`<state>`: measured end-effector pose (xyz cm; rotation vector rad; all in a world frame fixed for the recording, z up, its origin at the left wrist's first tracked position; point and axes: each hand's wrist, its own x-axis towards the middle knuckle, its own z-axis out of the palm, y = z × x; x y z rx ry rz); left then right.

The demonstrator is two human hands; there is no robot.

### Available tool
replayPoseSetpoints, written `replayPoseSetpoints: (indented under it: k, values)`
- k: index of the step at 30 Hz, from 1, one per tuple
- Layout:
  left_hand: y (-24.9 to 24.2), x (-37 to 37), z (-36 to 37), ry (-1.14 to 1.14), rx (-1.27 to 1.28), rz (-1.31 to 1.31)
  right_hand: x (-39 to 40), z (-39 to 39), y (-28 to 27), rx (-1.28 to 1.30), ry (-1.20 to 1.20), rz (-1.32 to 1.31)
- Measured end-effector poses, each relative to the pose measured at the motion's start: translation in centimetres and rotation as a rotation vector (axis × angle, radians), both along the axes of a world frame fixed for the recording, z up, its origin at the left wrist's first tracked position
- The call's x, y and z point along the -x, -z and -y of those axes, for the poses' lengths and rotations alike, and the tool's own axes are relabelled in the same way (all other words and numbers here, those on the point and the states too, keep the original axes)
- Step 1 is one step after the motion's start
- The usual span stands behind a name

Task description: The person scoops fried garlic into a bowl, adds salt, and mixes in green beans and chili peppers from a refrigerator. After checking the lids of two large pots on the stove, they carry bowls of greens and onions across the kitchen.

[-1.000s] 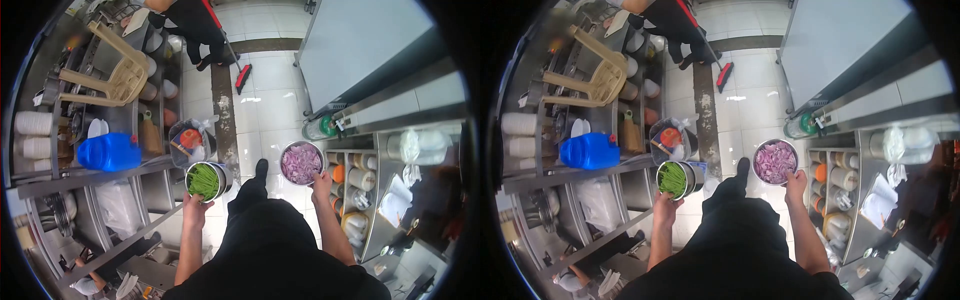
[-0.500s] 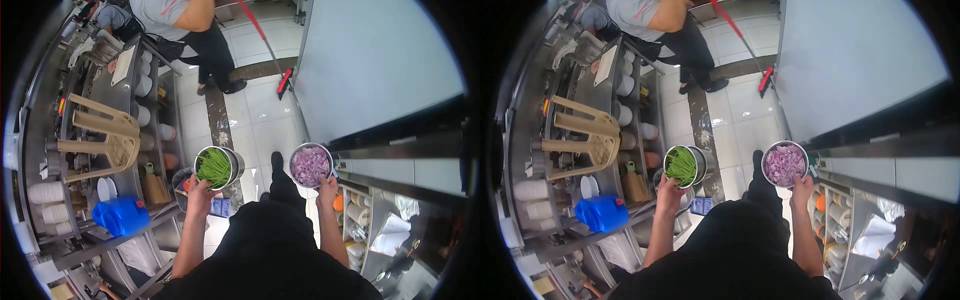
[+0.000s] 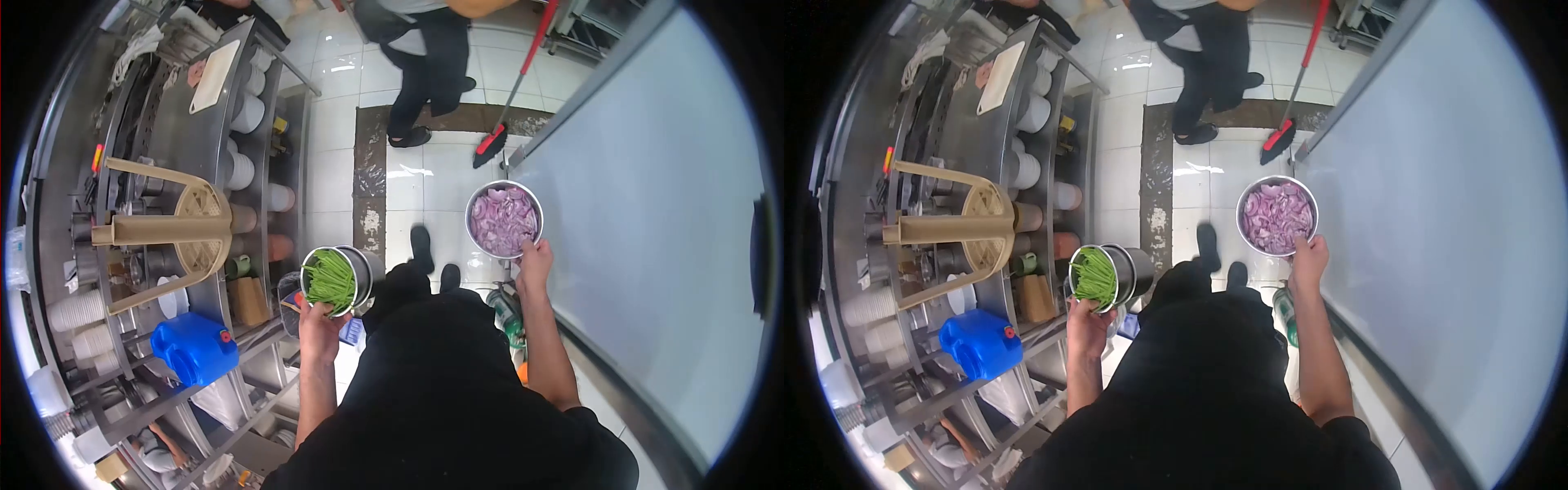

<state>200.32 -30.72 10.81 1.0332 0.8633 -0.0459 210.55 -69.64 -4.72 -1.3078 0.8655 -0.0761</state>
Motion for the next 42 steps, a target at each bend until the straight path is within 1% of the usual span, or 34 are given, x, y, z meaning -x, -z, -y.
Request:
replayPoseSetpoints:
  k: [1,4,9,10,12,13,16,17,19,21,23,24,27,29,32,34,37,38,40,42]
  values:
    - [0.7,-1.2,-0.1,-0.056,-0.005,-0.020,-2.0,0.0,0.1,-0.011,-0.007,-0.005]
    - [3.3,-5.1,-1.1,-0.088,0.002,-0.008,-7.7,0.1,2.4,-0.001,-0.033,-0.013]
    - [7.4,-14.9,-3.1,-0.163,0.037,-0.023,-17.1,-0.9,1.3,0.052,-0.036,-0.107]
    - [8.4,-16.8,-3.0,-0.153,-0.037,-0.058,-17.5,-0.5,4.5,-0.010,-0.028,-0.139]
    - [9.1,-22.8,-3.6,-0.145,-0.043,-0.072,-21.5,0.4,3.9,0.021,-0.024,-0.141]
    - [9.3,-24.6,-4.5,-0.126,-0.038,-0.072,-22.4,0.7,3.1,0.046,-0.028,-0.141]
    - [7.1,-34.2,-7.8,-0.011,-0.097,-0.053,-27.2,-0.8,0.8,0.088,-0.002,-0.151]
    - [9.3,-37.0,-4.7,0.031,-0.177,-0.054,-27.7,1.7,5.9,0.027,0.025,-0.157]
    - [9.1,-42.7,-3.7,0.083,-0.222,-0.022,-30.5,2.4,6.4,-0.001,0.085,-0.130]
    - [7.4,-47.0,-2.9,0.117,-0.209,0.027,-31.9,2.4,6.3,-0.017,0.144,-0.105]
    - [6.7,-52.0,-1.5,0.141,-0.189,0.067,-34.8,2.8,6.5,-0.027,0.191,-0.104]
    - [7.0,-56.3,-1.6,0.128,-0.167,0.061,-39.3,2.3,6.3,-0.018,0.182,-0.137]
    - [7.8,-63.5,0.9,0.184,-0.126,0.079,-43.9,2.7,7.6,-0.036,0.255,-0.134]
    - [6.8,-67.9,2.8,0.180,-0.104,0.044,-47.6,3.2,8.5,-0.064,0.282,-0.095]
    - [5.0,-74.7,1.9,0.212,0.016,-0.065,-57.1,3.4,6.6,-0.063,0.253,-0.091]
    - [3.6,-80.6,1.1,0.215,0.016,-0.135,-65.4,2.5,5.2,-0.054,0.299,-0.115]
    - [3.5,-85.5,3.2,0.207,-0.032,-0.224,-73.2,5.0,6.2,-0.023,0.310,-0.131]
    - [3.9,-82.1,3.2,0.236,-0.058,-0.214,-69.9,4.9,6.4,-0.033,0.354,-0.094]
    - [4.1,-85.0,3.3,0.227,-0.080,-0.216,-74.5,5.4,5.1,-0.022,0.362,-0.062]
    - [4.7,-88.3,4.1,0.243,-0.108,-0.190,-77.9,6.7,5.7,-0.027,0.369,-0.034]
